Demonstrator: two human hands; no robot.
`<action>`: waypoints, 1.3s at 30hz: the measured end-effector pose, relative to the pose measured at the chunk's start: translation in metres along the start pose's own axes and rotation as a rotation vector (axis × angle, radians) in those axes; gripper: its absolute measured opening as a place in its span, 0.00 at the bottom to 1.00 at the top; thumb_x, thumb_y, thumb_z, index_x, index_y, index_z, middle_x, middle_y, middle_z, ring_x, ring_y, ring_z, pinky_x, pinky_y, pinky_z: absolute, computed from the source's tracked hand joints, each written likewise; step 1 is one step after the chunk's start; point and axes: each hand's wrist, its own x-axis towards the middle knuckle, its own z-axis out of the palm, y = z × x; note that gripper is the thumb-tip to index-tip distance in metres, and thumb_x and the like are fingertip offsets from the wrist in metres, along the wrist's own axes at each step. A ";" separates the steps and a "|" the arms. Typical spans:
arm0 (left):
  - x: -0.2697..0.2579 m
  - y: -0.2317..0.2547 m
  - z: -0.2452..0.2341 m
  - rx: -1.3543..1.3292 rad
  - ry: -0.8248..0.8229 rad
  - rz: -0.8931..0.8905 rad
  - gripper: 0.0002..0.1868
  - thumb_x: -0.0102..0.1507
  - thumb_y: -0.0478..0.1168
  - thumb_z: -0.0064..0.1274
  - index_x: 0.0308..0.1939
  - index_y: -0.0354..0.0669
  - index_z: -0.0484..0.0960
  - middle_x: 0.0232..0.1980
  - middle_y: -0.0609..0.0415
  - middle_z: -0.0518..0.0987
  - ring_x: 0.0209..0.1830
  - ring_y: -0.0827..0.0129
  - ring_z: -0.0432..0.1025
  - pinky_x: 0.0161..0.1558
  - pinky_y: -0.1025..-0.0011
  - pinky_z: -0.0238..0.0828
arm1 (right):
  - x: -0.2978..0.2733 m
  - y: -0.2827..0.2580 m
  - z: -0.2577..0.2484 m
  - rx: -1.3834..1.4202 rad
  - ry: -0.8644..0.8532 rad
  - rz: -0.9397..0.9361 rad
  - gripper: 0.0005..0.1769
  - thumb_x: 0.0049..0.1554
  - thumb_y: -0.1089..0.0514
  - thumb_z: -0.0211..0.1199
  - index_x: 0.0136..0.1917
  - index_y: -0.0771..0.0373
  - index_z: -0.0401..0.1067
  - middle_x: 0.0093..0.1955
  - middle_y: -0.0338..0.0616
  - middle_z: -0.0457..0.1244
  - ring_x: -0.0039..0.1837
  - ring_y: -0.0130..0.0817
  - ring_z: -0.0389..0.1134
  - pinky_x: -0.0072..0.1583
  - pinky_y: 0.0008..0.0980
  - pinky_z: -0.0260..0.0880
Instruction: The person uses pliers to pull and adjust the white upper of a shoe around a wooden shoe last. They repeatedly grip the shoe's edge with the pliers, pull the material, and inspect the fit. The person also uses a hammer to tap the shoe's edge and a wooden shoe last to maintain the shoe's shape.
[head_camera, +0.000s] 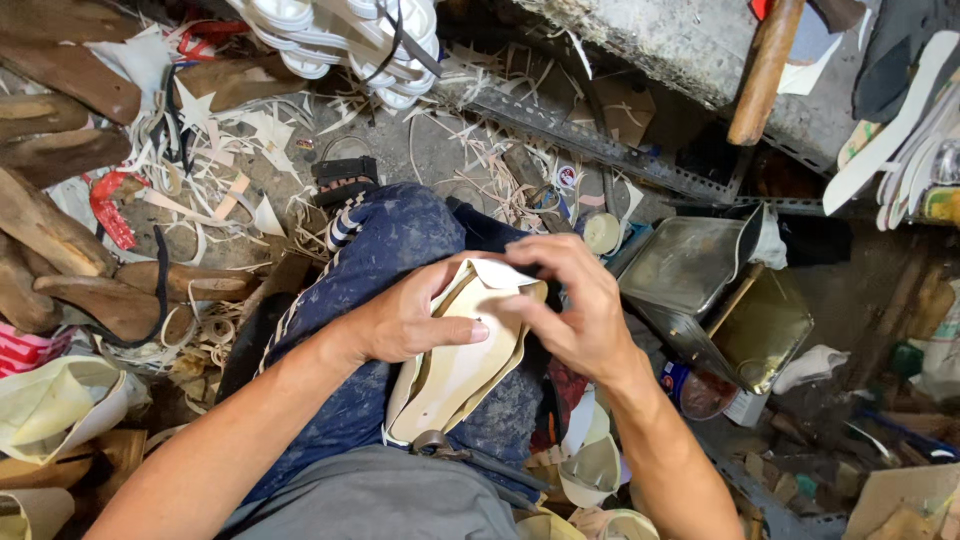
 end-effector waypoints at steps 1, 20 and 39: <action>0.000 0.000 0.002 0.034 -0.005 -0.003 0.40 0.55 0.45 0.67 0.70 0.40 0.71 0.44 0.52 0.81 0.42 0.72 0.72 0.44 0.69 0.75 | 0.004 -0.005 -0.004 -0.031 -0.063 -0.082 0.15 0.56 0.52 0.71 0.52 0.62 0.78 0.50 0.49 0.70 0.50 0.48 0.73 0.50 0.43 0.74; -0.060 0.127 0.041 -0.289 -0.121 0.650 0.39 0.69 0.41 0.65 0.78 0.40 0.61 0.73 0.44 0.72 0.83 0.44 0.60 0.83 0.40 0.62 | -0.080 -0.087 0.051 1.489 0.281 0.752 0.41 0.60 0.36 0.51 0.78 0.62 0.56 0.79 0.51 0.55 0.77 0.46 0.55 0.76 0.47 0.51; -0.045 0.139 0.033 0.028 0.848 0.268 0.31 0.55 0.34 0.60 0.62 0.38 0.71 0.52 0.47 0.81 0.49 0.65 0.74 0.55 0.67 0.72 | -0.283 0.144 0.065 0.248 -0.003 0.634 0.27 0.55 0.40 0.55 0.67 0.42 0.58 0.73 0.31 0.64 0.66 0.18 0.70 0.61 0.15 0.60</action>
